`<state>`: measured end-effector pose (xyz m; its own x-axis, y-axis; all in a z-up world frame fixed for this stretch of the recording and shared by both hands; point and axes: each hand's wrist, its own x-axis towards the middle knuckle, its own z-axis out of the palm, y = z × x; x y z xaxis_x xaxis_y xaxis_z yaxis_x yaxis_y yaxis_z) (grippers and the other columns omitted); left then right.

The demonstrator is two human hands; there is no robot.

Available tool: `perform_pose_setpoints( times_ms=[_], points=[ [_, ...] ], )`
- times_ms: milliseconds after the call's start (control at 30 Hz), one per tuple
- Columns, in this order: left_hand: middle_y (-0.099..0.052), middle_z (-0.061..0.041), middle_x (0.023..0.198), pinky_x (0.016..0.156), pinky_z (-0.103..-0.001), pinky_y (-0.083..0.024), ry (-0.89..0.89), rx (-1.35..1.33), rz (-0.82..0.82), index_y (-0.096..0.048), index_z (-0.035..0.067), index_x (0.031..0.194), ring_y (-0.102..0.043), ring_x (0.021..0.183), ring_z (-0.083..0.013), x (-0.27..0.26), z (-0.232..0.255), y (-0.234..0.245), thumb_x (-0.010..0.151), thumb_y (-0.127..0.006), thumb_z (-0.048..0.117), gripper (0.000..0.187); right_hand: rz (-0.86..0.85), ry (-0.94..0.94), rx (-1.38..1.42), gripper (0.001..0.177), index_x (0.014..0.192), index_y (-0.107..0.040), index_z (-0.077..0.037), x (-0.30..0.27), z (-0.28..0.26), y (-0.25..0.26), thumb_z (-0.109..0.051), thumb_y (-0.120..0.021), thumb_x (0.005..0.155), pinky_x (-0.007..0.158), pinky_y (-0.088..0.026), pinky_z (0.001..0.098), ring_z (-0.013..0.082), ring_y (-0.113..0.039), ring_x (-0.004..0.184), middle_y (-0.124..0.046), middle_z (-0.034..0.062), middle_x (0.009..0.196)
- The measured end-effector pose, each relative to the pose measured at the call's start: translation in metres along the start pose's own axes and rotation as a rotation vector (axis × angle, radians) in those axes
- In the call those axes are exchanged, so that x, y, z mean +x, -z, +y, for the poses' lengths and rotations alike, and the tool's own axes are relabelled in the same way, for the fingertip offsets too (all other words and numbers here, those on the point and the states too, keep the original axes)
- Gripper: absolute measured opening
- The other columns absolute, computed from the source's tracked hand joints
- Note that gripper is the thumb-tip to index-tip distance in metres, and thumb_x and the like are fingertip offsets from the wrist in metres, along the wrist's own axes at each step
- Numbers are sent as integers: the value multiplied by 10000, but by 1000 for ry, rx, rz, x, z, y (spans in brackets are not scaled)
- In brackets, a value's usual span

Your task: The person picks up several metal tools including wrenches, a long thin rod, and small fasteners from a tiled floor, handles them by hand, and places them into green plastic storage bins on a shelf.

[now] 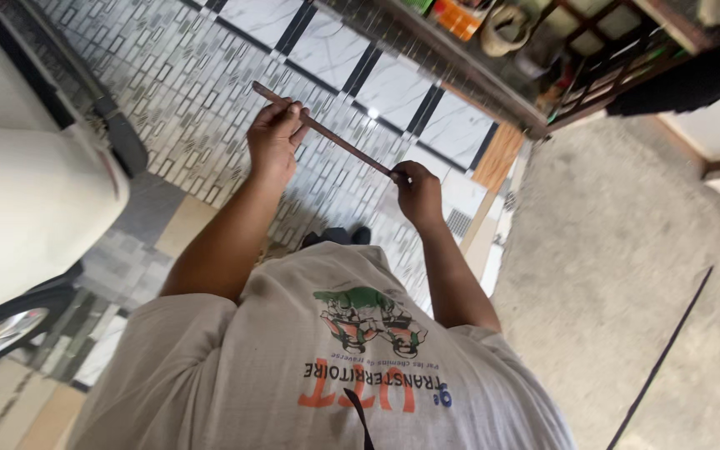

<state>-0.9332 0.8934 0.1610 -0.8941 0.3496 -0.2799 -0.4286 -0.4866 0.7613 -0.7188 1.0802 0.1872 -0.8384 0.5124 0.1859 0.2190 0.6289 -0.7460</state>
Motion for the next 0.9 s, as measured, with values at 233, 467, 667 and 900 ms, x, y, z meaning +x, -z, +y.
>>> perform_pose_setpoints(
  times_ms=[233, 467, 667, 900],
  points=[
    [-701, -32, 945, 850, -361, -579, 50, 41, 30, -669, 44, 1032, -665, 861, -126, 42, -35, -106, 907, -769, 84, 165, 47, 93, -2, 38, 938, -681, -35, 60, 73, 62, -32, -708, 911, 686, -544, 366, 293, -698, 774, -707, 131, 870],
    [-692, -31, 874, 820, -349, -553, 15, 5, -68, -607, 101, 898, -666, 839, -137, 77, -71, -149, 896, -781, 73, 176, -68, -6, 28, 135, 925, -691, -29, 82, 104, 88, -132, -766, 880, 603, -527, 352, 257, -686, 683, -708, 125, 838],
    [-697, -21, 884, 808, -349, -562, 96, 36, -159, -605, 109, 900, -661, 843, -133, 129, -110, -177, 916, -777, 79, 176, 12, -136, 7, 113, 934, -689, -24, 100, 133, 85, -122, -742, 915, 584, -513, 332, 226, -665, 644, -696, 132, 816],
    [-732, -18, 963, 863, -368, -628, 293, -2, -357, -663, 95, 1025, -711, 965, -155, 196, -124, -240, 915, -704, 119, 119, 182, -365, 242, 49, 956, -659, -19, 141, 184, 88, -58, -647, 981, 660, -524, 268, 108, -655, 712, -692, 56, 772]
  ],
)
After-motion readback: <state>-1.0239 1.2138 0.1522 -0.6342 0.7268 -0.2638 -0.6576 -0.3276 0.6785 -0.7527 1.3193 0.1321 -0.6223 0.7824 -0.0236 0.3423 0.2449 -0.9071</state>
